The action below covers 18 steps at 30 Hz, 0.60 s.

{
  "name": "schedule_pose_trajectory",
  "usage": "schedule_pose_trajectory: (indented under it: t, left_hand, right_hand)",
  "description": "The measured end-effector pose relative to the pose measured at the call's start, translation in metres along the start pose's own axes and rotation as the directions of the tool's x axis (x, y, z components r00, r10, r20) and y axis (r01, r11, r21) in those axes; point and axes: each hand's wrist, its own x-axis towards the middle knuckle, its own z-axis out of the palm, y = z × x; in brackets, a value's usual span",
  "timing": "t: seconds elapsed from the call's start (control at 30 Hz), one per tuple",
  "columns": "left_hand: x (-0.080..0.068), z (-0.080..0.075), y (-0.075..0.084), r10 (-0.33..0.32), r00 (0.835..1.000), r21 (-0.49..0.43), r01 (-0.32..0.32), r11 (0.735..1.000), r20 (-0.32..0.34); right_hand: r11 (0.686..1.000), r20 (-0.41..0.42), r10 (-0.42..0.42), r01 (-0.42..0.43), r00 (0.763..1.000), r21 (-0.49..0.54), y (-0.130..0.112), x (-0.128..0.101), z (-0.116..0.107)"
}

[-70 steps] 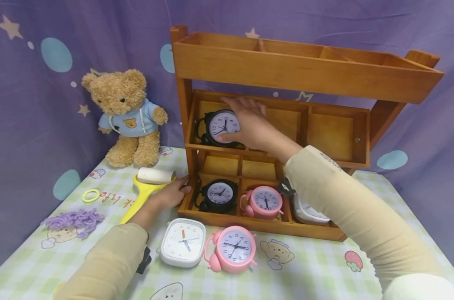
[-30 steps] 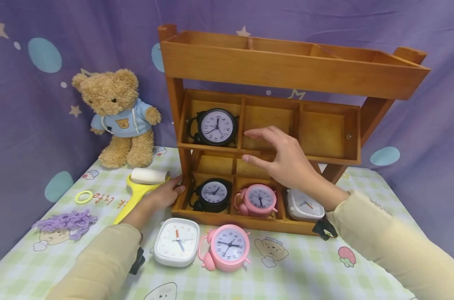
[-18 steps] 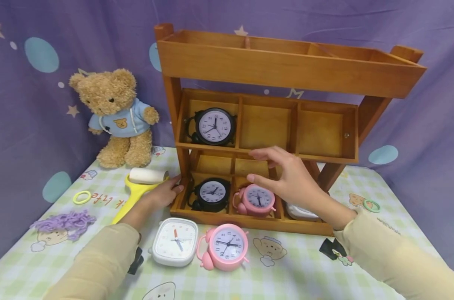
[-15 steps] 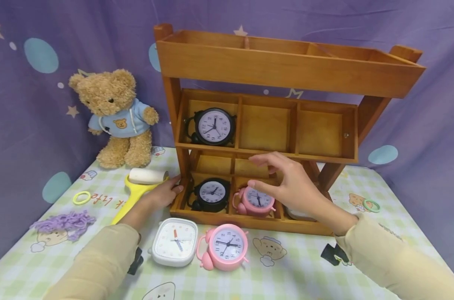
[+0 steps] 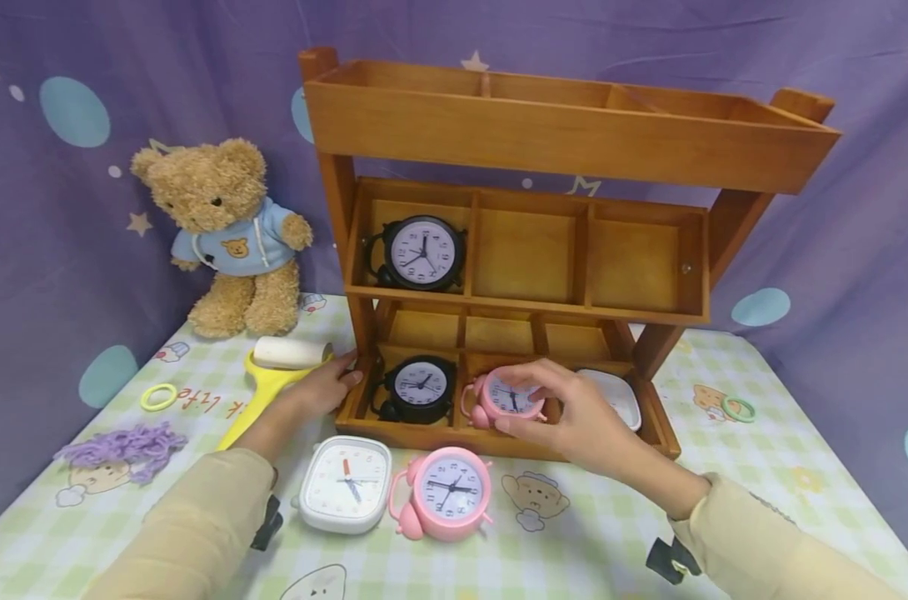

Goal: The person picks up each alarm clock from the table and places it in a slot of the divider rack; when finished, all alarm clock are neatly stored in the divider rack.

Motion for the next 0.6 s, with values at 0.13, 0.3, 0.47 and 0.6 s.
schedule_pose_trajectory:
  t: [0.13,0.3,0.47,0.6]
  left_hand:
    - [0.0,0.0,0.0,-0.001,1.0,0.003,0.001,1.0,-0.002]
    - [0.001,0.0,0.0,-0.003,1.0,-0.004,0.003,1.0,0.003]
    - [0.001,0.0,-0.001,-0.009,1.0,-0.011,0.01,1.0,0.011]
    - [0.002,0.001,-0.002,-0.01,1.0,-0.026,0.01,1.0,0.017]
  right_hand:
    - [0.999,0.053,0.036,-0.038,0.998,0.033,0.007,-0.009,0.011]
    - [0.994,0.112,0.046,-0.057,0.993,0.095,0.015,-0.017,0.023]
    - [0.992,0.145,0.055,-0.07,0.988,0.102,0.021,-0.023,0.031]
    - [0.986,0.193,0.093,-0.117,0.977,0.116,0.024,-0.028,0.036]
